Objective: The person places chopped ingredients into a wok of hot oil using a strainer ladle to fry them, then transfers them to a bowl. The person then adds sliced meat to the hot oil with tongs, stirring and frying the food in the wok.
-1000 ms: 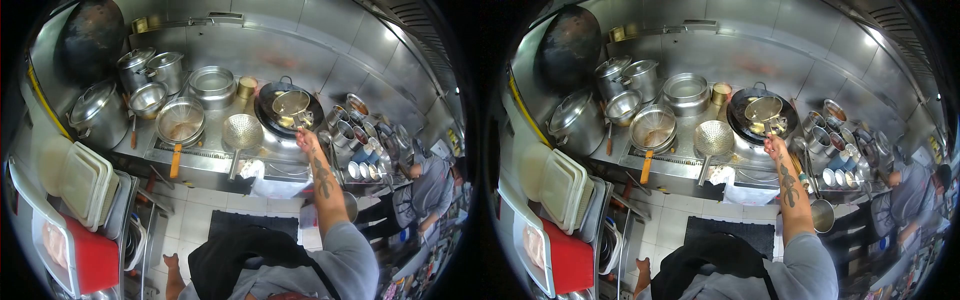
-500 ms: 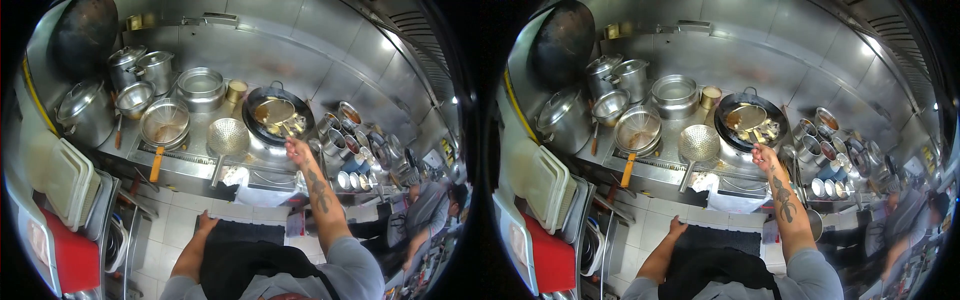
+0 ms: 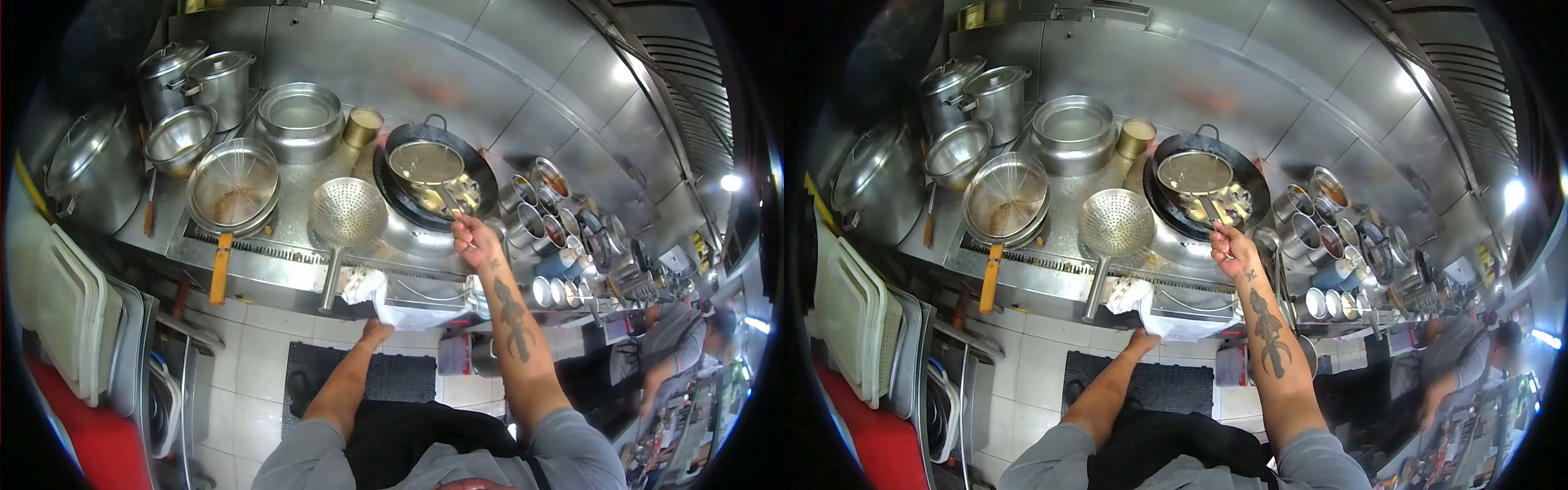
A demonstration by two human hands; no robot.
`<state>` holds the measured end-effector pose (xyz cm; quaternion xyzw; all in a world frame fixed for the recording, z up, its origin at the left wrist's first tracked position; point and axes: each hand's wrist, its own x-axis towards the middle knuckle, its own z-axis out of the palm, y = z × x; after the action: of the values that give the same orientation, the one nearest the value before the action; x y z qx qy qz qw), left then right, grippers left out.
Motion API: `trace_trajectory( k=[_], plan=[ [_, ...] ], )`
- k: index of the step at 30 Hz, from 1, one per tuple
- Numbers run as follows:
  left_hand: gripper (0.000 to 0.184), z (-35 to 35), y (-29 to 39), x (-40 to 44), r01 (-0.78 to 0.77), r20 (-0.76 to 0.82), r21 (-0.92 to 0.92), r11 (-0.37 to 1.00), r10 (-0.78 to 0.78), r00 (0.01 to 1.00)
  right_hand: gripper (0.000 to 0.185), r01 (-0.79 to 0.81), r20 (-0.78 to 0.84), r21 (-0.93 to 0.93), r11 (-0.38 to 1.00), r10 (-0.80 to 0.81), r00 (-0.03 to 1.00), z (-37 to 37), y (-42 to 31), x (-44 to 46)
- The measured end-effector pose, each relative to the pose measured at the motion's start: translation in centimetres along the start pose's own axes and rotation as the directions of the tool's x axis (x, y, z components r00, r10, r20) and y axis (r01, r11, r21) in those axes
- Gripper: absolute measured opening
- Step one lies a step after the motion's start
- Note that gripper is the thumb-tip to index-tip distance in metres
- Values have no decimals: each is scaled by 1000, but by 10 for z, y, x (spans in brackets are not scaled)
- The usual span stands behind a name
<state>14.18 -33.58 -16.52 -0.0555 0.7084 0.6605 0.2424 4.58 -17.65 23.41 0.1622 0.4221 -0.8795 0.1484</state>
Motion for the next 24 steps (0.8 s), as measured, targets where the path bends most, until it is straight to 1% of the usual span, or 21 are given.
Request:
trace_trajectory(
  k=[1,2,3,4,5,6,7,8,10,11,13,14,15,16,17,19,20,21,22,23,24],
  plan=[
    [35,1,-1,-6,-63,29,123,990,60,998,11,1,1,4,1000,-1,1000,4,0,1],
    [34,-3,15,-29,-127,64,242,962,115,991,12,22,-17,-11,1000,-22,1000,8,0,2],
    [37,-12,24,-43,-61,232,231,971,6,973,12,41,-34,-26,999,-42,999,13,0,5],
    [35,-19,34,-60,-34,286,229,973,-34,958,14,68,-37,-55,996,-70,997,17,0,10],
    [27,-15,12,-61,-296,191,202,934,259,947,15,95,-31,-71,993,-98,995,31,-1,10],
    [27,-27,27,-75,-155,262,124,980,118,958,15,134,-29,-115,984,-138,990,43,-2,14],
    [27,-40,40,-90,0,340,54,999,-18,940,15,170,-25,-159,972,-177,984,55,-2,19],
    [27,-46,39,-93,4,328,53,999,-21,945,15,190,-23,-199,961,-199,980,69,-2,25],
    [26,-56,33,-101,54,247,-165,985,-11,969,18,276,-28,-333,901,-302,953,98,6,44],
    [26,-62,35,-102,56,238,-168,984,-15,971,21,303,-38,-410,860,-348,937,110,12,57],
    [21,-73,37,-109,68,269,-132,989,-31,963,24,356,-32,-624,695,-478,878,127,35,94],
    [13,-84,52,-120,77,308,-196,978,-13,951,27,351,6,-720,599,-501,866,127,47,116],
    [13,-87,45,-118,88,313,-195,977,-24,950,24,376,93,-835,401,-571,816,126,61,144],
    [13,-88,33,-112,67,346,-156,986,-9,938,22,449,302,-890,86,-627,718,108,73,184],
    [13,-89,24,-110,43,380,-116,992,5,925,22,282,109,-926,252,-538,836,137,83,171],
    [17,-100,46,-122,38,381,-66,997,-10,924,23,144,-68,-863,484,-395,916,159,94,167],
    [18,-100,52,-124,52,341,-84,995,-20,940,23,138,-78,-862,487,-398,914,157,92,161],
    [19,-101,58,-125,62,300,-103,993,-29,953,24,182,-75,-813,553,-409,909,153,87,152],
    [20,-101,64,-126,48,310,-40,998,-33,950,25,225,-73,-757,614,-422,903,147,80,141],
    [20,-99,63,-125,47,319,-35,998,-33,947,24,273,-75,-675,685,-432,899,143,70,122],
    [21,-94,60,-122,58,308,-50,997,-40,950,25,278,-75,-709,648,-460,885,135,59,100]
  ],
)
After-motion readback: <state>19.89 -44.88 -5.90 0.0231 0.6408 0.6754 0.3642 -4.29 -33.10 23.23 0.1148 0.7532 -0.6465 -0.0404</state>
